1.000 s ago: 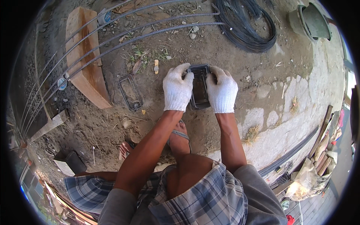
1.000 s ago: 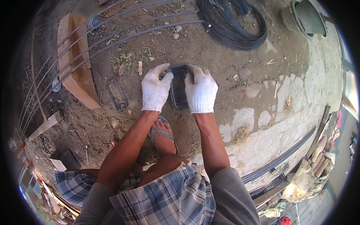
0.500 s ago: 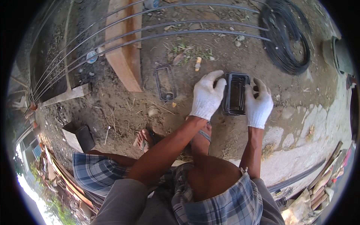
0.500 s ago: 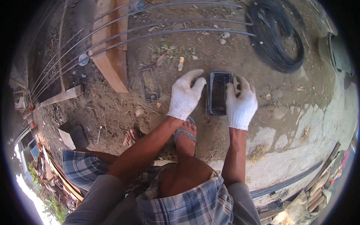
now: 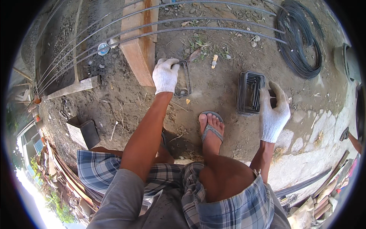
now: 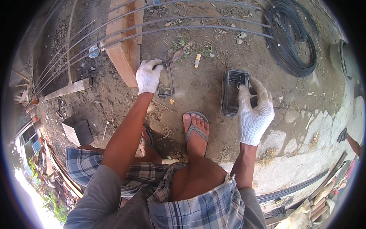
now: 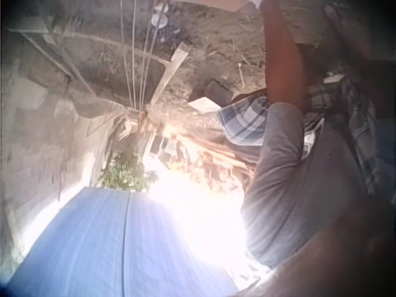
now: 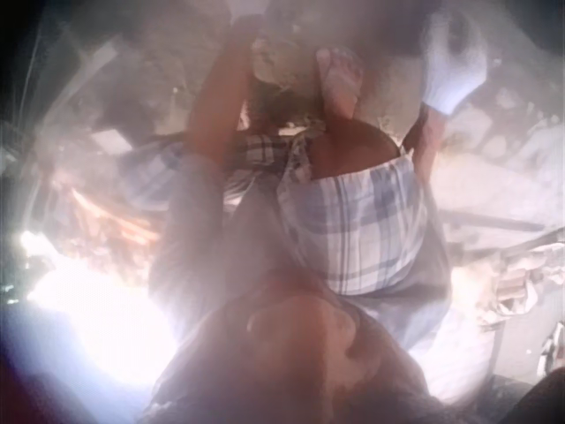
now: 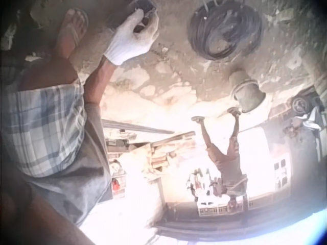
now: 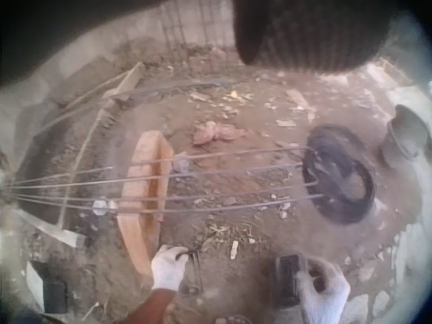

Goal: The person sits on the ground and assembles small rectangular metal frames by hand. They pick up individual metal pieces, fit them together, and stack the completed frames into a pile. Finally, they gather the stack of frames and place them onto a larger rebar grid.

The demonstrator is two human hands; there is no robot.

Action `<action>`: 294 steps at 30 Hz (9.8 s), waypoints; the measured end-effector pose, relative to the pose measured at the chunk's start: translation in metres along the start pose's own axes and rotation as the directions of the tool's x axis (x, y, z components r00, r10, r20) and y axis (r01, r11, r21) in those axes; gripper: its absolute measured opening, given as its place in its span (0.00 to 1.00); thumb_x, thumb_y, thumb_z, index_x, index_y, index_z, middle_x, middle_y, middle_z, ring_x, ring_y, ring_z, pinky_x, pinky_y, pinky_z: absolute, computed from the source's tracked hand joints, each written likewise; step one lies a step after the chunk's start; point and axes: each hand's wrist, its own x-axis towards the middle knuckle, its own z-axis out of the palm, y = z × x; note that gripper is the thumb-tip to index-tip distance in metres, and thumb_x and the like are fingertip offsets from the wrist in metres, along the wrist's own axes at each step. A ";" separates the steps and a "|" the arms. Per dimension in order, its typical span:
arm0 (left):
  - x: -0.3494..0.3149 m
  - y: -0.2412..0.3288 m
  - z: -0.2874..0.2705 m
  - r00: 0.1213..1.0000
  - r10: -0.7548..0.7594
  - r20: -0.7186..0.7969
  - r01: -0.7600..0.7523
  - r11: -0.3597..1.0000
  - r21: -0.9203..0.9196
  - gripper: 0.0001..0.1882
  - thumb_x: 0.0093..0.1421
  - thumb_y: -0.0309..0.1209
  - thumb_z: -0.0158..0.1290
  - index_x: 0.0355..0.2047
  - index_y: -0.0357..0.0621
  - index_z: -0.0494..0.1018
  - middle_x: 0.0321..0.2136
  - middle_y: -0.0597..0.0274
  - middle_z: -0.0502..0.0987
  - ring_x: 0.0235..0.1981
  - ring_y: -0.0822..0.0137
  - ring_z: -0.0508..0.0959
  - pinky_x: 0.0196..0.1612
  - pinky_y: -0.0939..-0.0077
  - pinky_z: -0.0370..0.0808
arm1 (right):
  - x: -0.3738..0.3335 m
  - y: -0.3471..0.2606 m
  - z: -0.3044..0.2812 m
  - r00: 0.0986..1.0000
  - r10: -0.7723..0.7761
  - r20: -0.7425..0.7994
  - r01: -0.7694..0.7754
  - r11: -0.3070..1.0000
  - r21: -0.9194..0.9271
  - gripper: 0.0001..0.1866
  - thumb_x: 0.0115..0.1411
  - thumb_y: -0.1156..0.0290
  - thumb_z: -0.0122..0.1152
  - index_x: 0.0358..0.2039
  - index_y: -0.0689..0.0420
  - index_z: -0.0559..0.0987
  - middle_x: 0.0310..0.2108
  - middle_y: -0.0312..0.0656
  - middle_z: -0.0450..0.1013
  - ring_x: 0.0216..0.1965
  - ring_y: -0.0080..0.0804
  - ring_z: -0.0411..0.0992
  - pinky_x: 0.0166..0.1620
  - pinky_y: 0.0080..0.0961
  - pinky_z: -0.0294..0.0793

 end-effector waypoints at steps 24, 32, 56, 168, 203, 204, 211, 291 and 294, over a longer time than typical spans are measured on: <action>-0.011 0.118 -0.053 0.701 0.002 0.713 0.519 0.684 -0.513 0.21 0.68 0.34 0.65 0.57 0.33 0.81 0.40 0.61 0.85 0.33 0.74 0.82 0.36 0.78 0.79 | -0.078 0.016 0.040 0.720 0.136 0.680 -0.584 0.648 0.488 0.21 0.80 0.67 0.53 0.67 0.63 0.78 0.40 0.41 0.82 0.37 0.20 0.77 0.40 0.22 0.79; -0.047 0.158 -0.012 0.717 -0.049 0.695 0.658 0.378 -0.652 0.24 0.70 0.30 0.64 0.63 0.34 0.77 0.43 0.55 0.87 0.37 0.69 0.87 0.37 0.78 0.82 | -0.069 0.038 0.010 0.846 0.263 0.463 -0.451 0.816 0.362 0.21 0.79 0.66 0.57 0.66 0.62 0.80 0.39 0.37 0.82 0.36 0.17 0.76 0.39 0.21 0.79; -0.084 0.168 0.057 0.804 0.085 0.588 0.475 0.504 -0.722 0.31 0.78 0.43 0.52 0.72 0.32 0.68 0.61 0.44 0.82 0.60 0.60 0.81 0.65 0.70 0.72 | -0.055 0.065 -0.006 0.768 0.435 0.471 -0.639 0.575 0.511 0.21 0.78 0.68 0.57 0.67 0.63 0.79 0.39 0.36 0.80 0.35 0.17 0.76 0.39 0.21 0.80; -0.108 0.164 0.068 0.860 0.184 0.476 0.235 0.685 -0.690 0.37 0.72 0.29 0.53 0.79 0.35 0.56 0.73 0.39 0.69 0.74 0.51 0.69 0.73 0.68 0.64 | 0.044 0.036 -0.092 0.920 0.030 0.390 -0.006 0.998 -0.064 0.13 0.71 0.71 0.62 0.51 0.59 0.86 0.51 0.51 0.84 0.52 0.43 0.83 0.57 0.28 0.78; -0.108 0.167 0.063 0.853 0.197 0.484 0.230 0.689 -0.687 0.36 0.72 0.29 0.52 0.78 0.36 0.57 0.73 0.35 0.67 0.75 0.43 0.66 0.74 0.64 0.64 | 0.079 0.158 0.071 0.948 0.308 0.080 -0.267 0.906 -0.329 0.25 0.63 0.50 0.62 0.42 0.62 0.87 0.38 0.64 0.84 0.46 0.64 0.83 0.52 0.49 0.82; -0.107 0.166 0.062 0.848 0.187 0.496 0.251 0.682 -0.686 0.36 0.72 0.29 0.52 0.78 0.37 0.57 0.73 0.33 0.66 0.75 0.41 0.66 0.75 0.62 0.64 | 0.074 0.159 0.068 0.957 0.288 0.041 -0.264 0.920 -0.289 0.24 0.63 0.52 0.61 0.42 0.63 0.87 0.38 0.65 0.83 0.45 0.65 0.83 0.52 0.49 0.82; -0.108 0.161 0.068 0.871 0.211 0.444 0.198 0.675 -0.710 0.35 0.71 0.29 0.52 0.77 0.36 0.59 0.71 0.33 0.68 0.73 0.40 0.68 0.74 0.61 0.66 | 0.048 0.162 0.025 0.667 0.502 0.551 -0.737 0.330 0.590 0.14 0.73 0.67 0.65 0.54 0.59 0.82 0.37 0.35 0.82 0.33 0.28 0.81 0.37 0.29 0.82; -0.112 0.163 0.071 0.862 0.140 0.486 0.352 0.525 -0.775 0.30 0.75 0.33 0.55 0.73 0.36 0.68 0.67 0.44 0.77 0.67 0.56 0.77 0.67 0.69 0.71 | 0.001 0.144 -0.084 0.979 0.179 0.099 -0.058 0.708 -0.703 0.18 0.72 0.56 0.62 0.47 0.58 0.88 0.37 0.54 0.85 0.37 0.52 0.85 0.43 0.44 0.83; -0.108 0.164 0.055 0.823 0.125 0.554 0.418 0.526 -0.740 0.31 0.76 0.32 0.56 0.75 0.36 0.65 0.70 0.51 0.75 0.68 0.65 0.74 0.68 0.74 0.69 | -0.007 0.157 -0.100 0.993 0.090 0.074 -0.034 0.833 -0.552 0.20 0.72 0.55 0.63 0.45 0.60 0.88 0.34 0.53 0.84 0.33 0.52 0.84 0.43 0.44 0.83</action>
